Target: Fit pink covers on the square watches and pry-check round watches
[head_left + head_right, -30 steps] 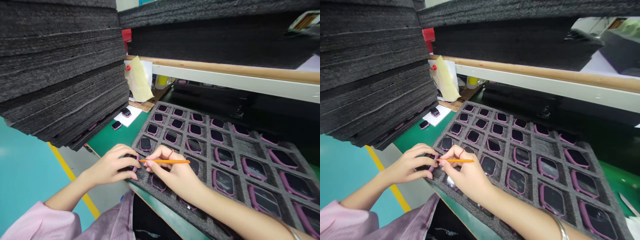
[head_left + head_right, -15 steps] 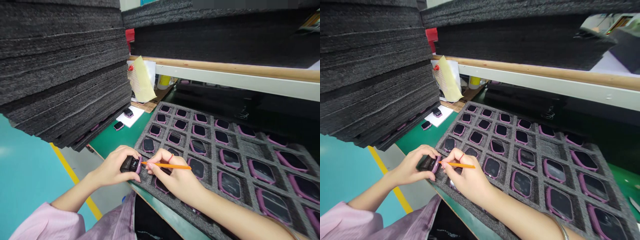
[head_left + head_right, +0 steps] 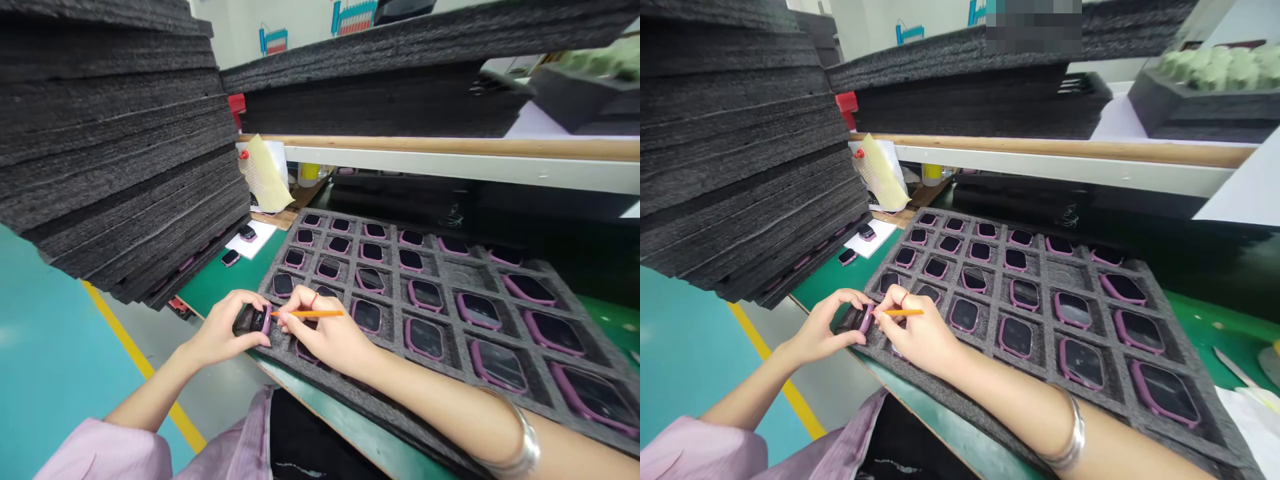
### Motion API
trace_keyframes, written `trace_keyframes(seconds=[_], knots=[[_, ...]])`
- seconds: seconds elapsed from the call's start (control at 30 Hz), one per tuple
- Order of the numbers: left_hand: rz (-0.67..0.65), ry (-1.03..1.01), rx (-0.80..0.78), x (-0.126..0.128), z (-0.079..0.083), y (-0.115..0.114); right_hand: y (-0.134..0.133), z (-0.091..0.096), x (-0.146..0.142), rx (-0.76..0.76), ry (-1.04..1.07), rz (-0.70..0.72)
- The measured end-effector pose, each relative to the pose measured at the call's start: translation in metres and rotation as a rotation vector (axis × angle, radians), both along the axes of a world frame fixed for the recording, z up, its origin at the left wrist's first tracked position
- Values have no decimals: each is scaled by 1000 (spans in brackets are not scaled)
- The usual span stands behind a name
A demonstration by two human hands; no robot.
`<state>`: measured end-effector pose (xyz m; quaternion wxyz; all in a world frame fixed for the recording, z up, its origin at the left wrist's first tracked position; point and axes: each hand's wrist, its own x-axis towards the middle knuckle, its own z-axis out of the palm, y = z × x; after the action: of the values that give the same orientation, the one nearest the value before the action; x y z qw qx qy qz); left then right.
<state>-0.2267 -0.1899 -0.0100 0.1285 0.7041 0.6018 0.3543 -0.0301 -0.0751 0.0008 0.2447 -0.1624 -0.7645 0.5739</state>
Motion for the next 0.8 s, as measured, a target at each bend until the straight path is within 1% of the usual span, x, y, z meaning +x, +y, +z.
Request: trace_keyframes(seconds=[0.27,0.4,0.47,0.53,0.6,0.63,0.7,0.73,0.8], knots=[[41,-23,-32,2,-3,-3,0,-1,1,-6,27,12],[53,-32,-47,2,-1,-3,-1,-2,-1,-6,29,24],[52,-36,-51,2,0,-3,-2,1,1,-10,19,18],[46,-47,-53,2,-2,-4,-1,8,9,-12,10,-1],[54,-76,-52,3,-8,-5,2,18,27,17,3,-21],[72,-94,-48,4,-11,-6,3,24,41,50,-1,-35],[130,-131,-35,7,-17,-10,3,33,76,182,-23,-90],[162,-144,-26,9,-18,-12,0,35,97,234,-38,-147],[198,-163,4,11,-14,-21,-12,33,139,246,-96,-290]])
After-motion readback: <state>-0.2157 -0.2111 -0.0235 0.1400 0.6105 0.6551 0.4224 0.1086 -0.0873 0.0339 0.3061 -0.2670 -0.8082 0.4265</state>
